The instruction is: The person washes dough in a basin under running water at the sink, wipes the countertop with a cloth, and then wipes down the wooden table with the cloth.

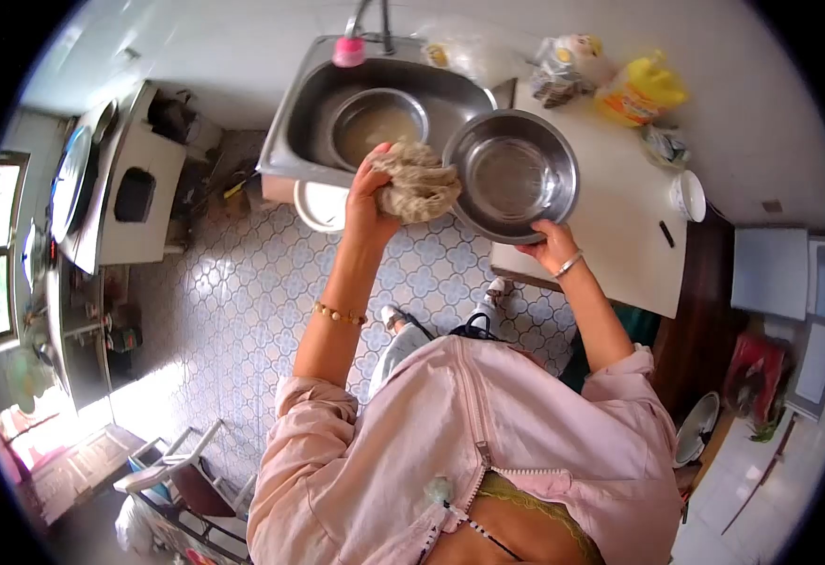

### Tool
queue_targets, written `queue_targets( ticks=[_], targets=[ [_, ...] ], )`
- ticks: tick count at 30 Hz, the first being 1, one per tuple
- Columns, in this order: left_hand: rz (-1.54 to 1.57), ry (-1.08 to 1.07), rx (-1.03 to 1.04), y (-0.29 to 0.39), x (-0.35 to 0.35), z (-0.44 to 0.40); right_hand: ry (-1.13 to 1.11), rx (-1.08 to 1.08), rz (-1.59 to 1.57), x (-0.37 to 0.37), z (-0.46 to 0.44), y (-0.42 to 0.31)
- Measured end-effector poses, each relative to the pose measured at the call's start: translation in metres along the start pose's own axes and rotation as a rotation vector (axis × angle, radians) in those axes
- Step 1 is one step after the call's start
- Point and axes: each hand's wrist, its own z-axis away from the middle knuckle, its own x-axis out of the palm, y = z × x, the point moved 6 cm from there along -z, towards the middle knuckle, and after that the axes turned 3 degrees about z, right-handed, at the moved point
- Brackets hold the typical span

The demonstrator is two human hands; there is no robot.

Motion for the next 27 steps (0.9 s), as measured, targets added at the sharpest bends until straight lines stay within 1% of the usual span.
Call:
queue_targets(
  ticks=[1, 3, 4, 5, 6, 8, 9, 11, 13, 15, 16, 19, 20, 21, 22, 23, 24, 25, 26, 27],
  targets=[
    [0.001, 0.005, 0.019, 0.015, 0.002, 0.006, -0.069, -0.004, -0.040, 0.037, 0.001, 0.007],
    [-0.243, -0.009, 0.080, 0.042, 0.010, 0.009, -0.092, -0.014, -0.045, 0.087, -0.004, 0.021],
    [-0.252, -0.067, 0.081, 0.051, 0.012, 0.004, -0.157, 0.084, -0.115, 0.105, -0.018, 0.037],
    [-0.255, -0.073, 0.085, 0.060, 0.009, -0.004, -0.216, 0.180, -0.185, 0.121, -0.031, 0.049],
    [-0.304, -0.043, 0.114, 0.066, -0.001, -0.016, -0.217, 0.173, -0.185, 0.134, -0.042, 0.054],
    [-0.349, -0.003, 0.164, 0.077, -0.023, -0.040, -0.366, 0.205, -0.246, 0.169, -0.062, 0.061],
    [-0.352, -0.008, 0.166, 0.080, -0.028, -0.047, -0.370, 0.199, -0.248, 0.177, -0.075, 0.064],
    [-0.334, 0.123, 0.162, 0.089, -0.044, -0.062, -0.385, 0.230, -0.237, 0.193, -0.099, 0.070],
    [-0.357, 0.145, 0.173, 0.091, -0.054, -0.081, -0.363, 0.205, -0.214, 0.204, -0.114, 0.069],
    [-0.420, 0.194, 0.194, 0.094, -0.066, -0.104, -0.352, 0.242, -0.174, 0.215, -0.128, 0.071],
    [-0.488, 0.240, 0.209, 0.092, -0.072, -0.116, -0.336, 0.227, -0.156, 0.218, -0.133, 0.069],
    [-0.525, 0.190, 0.177, 0.079, -0.081, -0.158, -0.305, 0.242, -0.134, 0.229, -0.153, 0.063],
    [-0.535, 0.194, 0.160, 0.075, -0.088, -0.168, -0.306, 0.287, -0.138, 0.232, -0.161, 0.062],
    [-0.516, 0.131, 0.111, 0.067, -0.089, -0.176, -0.296, 0.293, -0.155, 0.237, -0.163, 0.057],
    [-0.492, 0.066, 0.062, 0.059, -0.090, -0.186, -0.245, 0.294, -0.137, 0.239, -0.163, 0.052],
    [-0.495, 0.063, 0.045, 0.054, -0.095, -0.196, -0.194, 0.292, -0.118, 0.238, -0.168, 0.047],
    [-0.902, 0.058, 0.099, 0.052, -0.104, -0.203, -0.241, 0.294, -0.175, 0.240, -0.174, 0.046],
    [-1.309, 0.048, 0.151, 0.049, -0.116, -0.210, -0.228, 0.298, -0.187, 0.241, -0.175, 0.042],
    [-1.469, 0.020, -0.011, 0.036, -0.146, -0.227, -0.206, 0.302, -0.159, 0.244, -0.174, 0.035],
    [-1.466, 0.014, -0.026, 0.032, -0.142, -0.230, -0.184, 0.308, -0.128, 0.245, -0.175, 0.032]
  ],
)
